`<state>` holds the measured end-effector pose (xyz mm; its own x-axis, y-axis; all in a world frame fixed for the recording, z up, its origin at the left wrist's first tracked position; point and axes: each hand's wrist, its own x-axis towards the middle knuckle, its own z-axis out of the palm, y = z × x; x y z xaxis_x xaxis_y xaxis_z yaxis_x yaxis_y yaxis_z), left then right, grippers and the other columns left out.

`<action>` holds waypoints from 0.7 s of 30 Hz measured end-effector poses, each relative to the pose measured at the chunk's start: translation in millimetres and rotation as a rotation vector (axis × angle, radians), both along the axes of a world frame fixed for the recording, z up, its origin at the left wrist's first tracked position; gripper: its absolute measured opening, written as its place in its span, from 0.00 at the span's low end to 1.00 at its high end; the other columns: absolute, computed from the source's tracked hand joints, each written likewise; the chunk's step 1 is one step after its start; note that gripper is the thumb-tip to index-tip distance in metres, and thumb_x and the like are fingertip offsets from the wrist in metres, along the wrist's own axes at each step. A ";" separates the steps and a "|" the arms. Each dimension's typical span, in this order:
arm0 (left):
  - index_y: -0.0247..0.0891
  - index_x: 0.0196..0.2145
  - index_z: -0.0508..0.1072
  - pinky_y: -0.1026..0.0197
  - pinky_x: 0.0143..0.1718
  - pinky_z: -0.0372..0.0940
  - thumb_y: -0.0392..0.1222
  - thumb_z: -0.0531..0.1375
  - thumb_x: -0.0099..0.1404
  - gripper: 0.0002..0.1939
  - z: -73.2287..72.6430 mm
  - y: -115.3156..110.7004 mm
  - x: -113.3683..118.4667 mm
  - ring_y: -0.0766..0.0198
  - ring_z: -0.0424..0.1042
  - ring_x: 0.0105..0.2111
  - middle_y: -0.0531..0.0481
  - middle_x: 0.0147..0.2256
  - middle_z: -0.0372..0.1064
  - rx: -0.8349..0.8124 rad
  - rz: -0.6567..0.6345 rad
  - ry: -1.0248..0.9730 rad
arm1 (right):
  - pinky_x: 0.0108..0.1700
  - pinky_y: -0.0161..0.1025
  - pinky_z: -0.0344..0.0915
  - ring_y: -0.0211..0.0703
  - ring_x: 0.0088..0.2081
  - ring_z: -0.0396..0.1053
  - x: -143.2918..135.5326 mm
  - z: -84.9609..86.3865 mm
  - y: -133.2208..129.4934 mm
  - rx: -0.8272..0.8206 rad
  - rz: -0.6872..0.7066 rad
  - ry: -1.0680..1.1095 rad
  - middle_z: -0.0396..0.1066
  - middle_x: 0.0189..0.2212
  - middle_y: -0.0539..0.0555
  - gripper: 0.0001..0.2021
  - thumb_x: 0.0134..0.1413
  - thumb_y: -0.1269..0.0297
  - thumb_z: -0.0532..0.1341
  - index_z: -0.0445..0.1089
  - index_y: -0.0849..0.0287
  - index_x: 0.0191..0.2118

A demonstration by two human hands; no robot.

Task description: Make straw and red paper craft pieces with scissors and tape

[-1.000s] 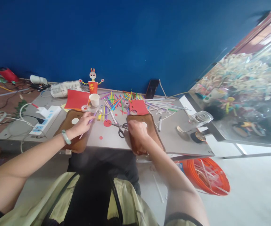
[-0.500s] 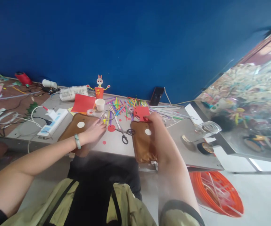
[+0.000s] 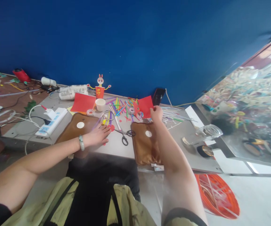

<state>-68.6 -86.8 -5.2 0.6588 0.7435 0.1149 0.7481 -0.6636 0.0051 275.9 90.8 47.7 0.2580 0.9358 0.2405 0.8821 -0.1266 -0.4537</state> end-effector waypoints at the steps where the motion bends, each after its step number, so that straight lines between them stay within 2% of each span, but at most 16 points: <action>1: 0.33 0.55 0.69 0.39 0.65 0.40 0.49 0.56 0.66 0.24 1.1 -0.2 -0.2 0.45 0.60 0.60 0.36 0.57 0.66 0.002 0.008 0.007 | 0.39 0.40 0.62 0.44 0.34 0.67 -1.1 5.6 -2.6 0.069 -0.001 0.012 0.72 0.32 0.57 0.13 0.54 0.63 0.54 0.71 0.64 0.40; 5: 0.32 0.53 0.69 0.38 0.65 0.41 0.50 0.57 0.66 0.23 7.1 0.1 -0.1 0.45 0.61 0.60 0.36 0.56 0.67 -0.027 0.043 0.060 | 0.37 0.39 0.64 0.43 0.31 0.66 -6.3 27.2 -19.4 0.361 0.046 0.143 0.70 0.29 0.54 0.10 0.55 0.63 0.54 0.69 0.62 0.37; 9: 0.32 0.54 0.69 0.35 0.65 0.36 0.50 0.56 0.67 0.24 8.7 -0.1 -0.9 0.43 0.60 0.61 0.35 0.57 0.67 -0.044 0.064 0.038 | 0.37 0.39 0.66 0.42 0.32 0.69 -17.5 40.2 -45.2 0.414 0.125 0.305 0.71 0.31 0.54 0.08 0.55 0.61 0.55 0.66 0.60 0.37; 11: 0.32 0.55 0.69 0.35 0.65 0.36 0.49 0.57 0.66 0.24 7.6 -1.5 -2.0 0.43 0.59 0.62 0.34 0.57 0.66 -0.037 0.062 0.005 | 0.37 0.39 0.68 0.42 0.33 0.70 -26.9 41.6 -62.7 0.332 0.187 0.441 0.72 0.31 0.54 0.09 0.54 0.59 0.57 0.66 0.59 0.37; 14: 0.32 0.57 0.67 0.36 0.66 0.35 0.48 0.57 0.66 0.25 6.4 -5.6 -3.8 0.44 0.57 0.63 0.34 0.59 0.64 -0.034 0.050 -0.040 | 0.36 0.39 0.70 0.43 0.33 0.73 -44.2 37.6 -93.7 0.094 0.295 0.679 0.74 0.32 0.53 0.11 0.51 0.56 0.61 0.67 0.58 0.36; 18: 0.33 0.58 0.65 0.37 0.66 0.35 0.48 0.56 0.68 0.25 10.3 -14.2 -7.6 0.47 0.56 0.64 0.35 0.58 0.65 -0.047 0.029 -0.137 | 0.33 0.38 0.70 0.42 0.30 0.73 -64.4 24.0 -132.4 -0.152 0.395 0.922 0.75 0.29 0.52 0.13 0.45 0.56 0.67 0.67 0.58 0.33; 21: 0.37 0.56 0.68 0.39 0.66 0.40 0.46 0.57 0.67 0.22 16.3 -22.1 -10.3 0.50 0.60 0.61 0.40 0.55 0.68 -0.084 0.013 -0.261 | 0.35 0.38 0.70 0.42 0.30 0.74 -70.5 12.1 -150.7 -0.287 0.442 0.999 0.76 0.29 0.52 0.15 0.44 0.55 0.68 0.68 0.58 0.34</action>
